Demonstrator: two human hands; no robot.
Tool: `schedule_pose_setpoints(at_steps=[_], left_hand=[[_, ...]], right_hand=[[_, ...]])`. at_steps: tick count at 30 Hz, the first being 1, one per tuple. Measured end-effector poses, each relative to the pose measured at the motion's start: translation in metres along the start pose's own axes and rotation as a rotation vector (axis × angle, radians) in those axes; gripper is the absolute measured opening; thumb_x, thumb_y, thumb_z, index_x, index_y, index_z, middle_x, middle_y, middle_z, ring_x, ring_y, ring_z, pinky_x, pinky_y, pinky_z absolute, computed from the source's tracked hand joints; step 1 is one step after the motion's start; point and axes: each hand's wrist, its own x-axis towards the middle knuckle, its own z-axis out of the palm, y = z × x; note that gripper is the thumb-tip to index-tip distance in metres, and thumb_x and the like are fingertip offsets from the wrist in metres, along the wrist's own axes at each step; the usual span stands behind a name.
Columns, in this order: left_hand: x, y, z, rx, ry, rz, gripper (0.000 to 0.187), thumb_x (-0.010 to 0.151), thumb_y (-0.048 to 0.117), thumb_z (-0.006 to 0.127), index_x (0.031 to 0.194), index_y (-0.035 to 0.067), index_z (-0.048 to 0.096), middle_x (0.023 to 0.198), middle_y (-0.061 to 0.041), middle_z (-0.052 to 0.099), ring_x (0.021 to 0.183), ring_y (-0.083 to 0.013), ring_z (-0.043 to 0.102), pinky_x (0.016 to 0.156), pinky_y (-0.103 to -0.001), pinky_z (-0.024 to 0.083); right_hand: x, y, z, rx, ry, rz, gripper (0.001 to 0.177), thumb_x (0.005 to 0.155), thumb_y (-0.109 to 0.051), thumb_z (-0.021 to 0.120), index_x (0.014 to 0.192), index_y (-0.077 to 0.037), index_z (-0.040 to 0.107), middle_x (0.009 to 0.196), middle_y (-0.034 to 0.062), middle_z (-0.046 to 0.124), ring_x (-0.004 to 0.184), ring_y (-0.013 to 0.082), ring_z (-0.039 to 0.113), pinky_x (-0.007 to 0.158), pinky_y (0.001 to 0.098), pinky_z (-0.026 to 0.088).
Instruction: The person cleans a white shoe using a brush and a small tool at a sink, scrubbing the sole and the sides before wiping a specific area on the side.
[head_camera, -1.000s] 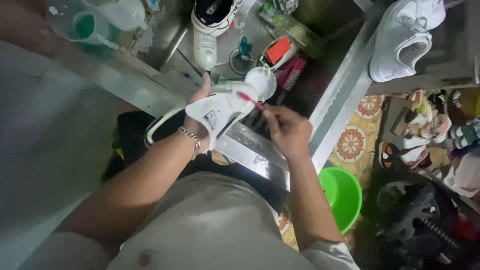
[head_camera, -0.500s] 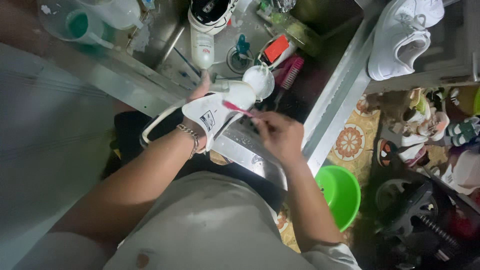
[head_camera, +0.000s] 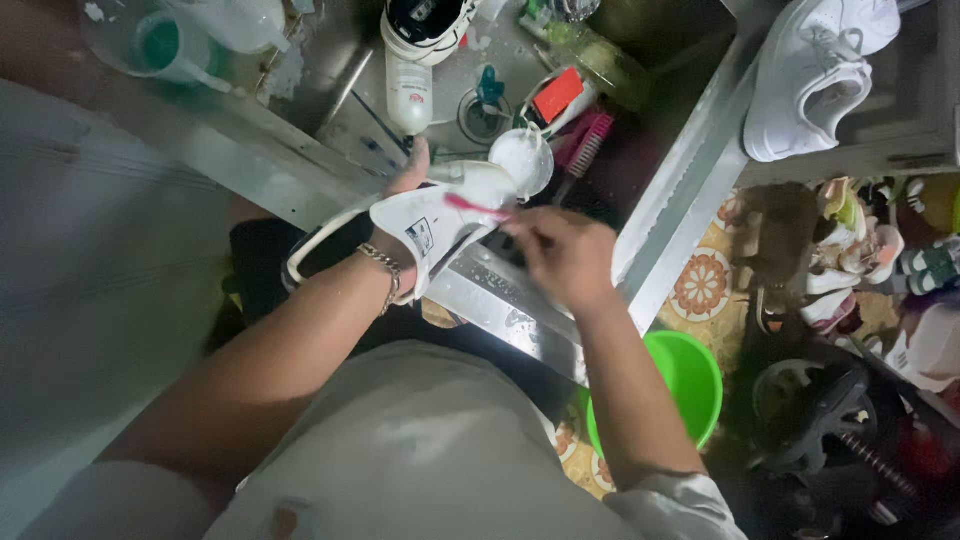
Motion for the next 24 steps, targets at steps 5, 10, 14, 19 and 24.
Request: schedule_pose_setpoints(at_steps=[5, 10, 14, 19, 24], left_hand=[[0.034, 0.0, -0.027, -0.177, -0.316, -0.15, 0.097, 0.104, 0.075, 0.078, 0.163, -0.002, 0.075, 0.156, -0.036, 0.081, 0.148, -0.0538, 0.078, 0.13, -0.071, 0.063], [-0.001, 0.013, -0.002, 0.195, -0.145, -0.057, 0.111, 0.092, 0.086, 0.074, 0.162, 0.0, 0.077, 0.161, -0.026, 0.083, 0.154, -0.0432, 0.078, 0.133, -0.057, 0.063], [0.039, 0.001, -0.034, -0.109, -0.387, -0.19, 0.1, 0.098, 0.077, 0.084, 0.16, -0.001, 0.078, 0.16, -0.031, 0.08, 0.152, -0.047, 0.077, 0.134, -0.065, 0.061], [0.027, 0.007, -0.029, -0.017, -0.328, -0.223, 0.108, 0.094, 0.087, 0.077, 0.165, 0.005, 0.078, 0.164, -0.024, 0.081, 0.155, -0.0411, 0.077, 0.14, -0.056, 0.057], [0.045, 0.002, -0.023, -0.017, -0.269, -0.222, 0.109, 0.093, 0.089, 0.075, 0.167, 0.009, 0.076, 0.167, -0.021, 0.08, 0.158, -0.0406, 0.075, 0.141, -0.057, 0.055]], right_hand=[[0.015, 0.035, -0.015, -0.034, 0.013, -0.155, 0.011, 0.106, -0.002, 0.102, 0.103, -0.009, 0.093, 0.095, 0.0141, 0.093, 0.084, 0.0428, 0.089, 0.079, 0.0512, 0.07], [0.032, 0.015, -0.014, -0.09, -0.023, -0.25, 0.012, 0.111, -0.013, 0.099, 0.103, -0.019, 0.092, 0.091, 0.0015, 0.088, 0.079, 0.035, 0.082, 0.075, 0.045, 0.065], [0.04, 0.053, -0.009, -0.078, 0.038, -0.3, 0.01, 0.12, -0.022, 0.092, 0.112, -0.023, 0.088, 0.098, 0.0011, 0.084, 0.088, 0.0301, 0.08, 0.083, 0.0415, 0.061], [0.069, 0.025, -0.019, 0.018, -0.052, -0.338, 0.019, 0.114, -0.018, 0.096, 0.1, -0.015, 0.084, 0.089, 0.0059, 0.085, 0.075, 0.0383, 0.075, 0.071, 0.0483, 0.054], [0.065, 0.074, -0.012, 0.159, -0.122, -0.268, 0.017, 0.12, -0.023, 0.09, 0.105, -0.015, 0.086, 0.083, 0.0054, 0.082, 0.062, 0.0288, 0.07, 0.065, 0.0405, 0.053]])
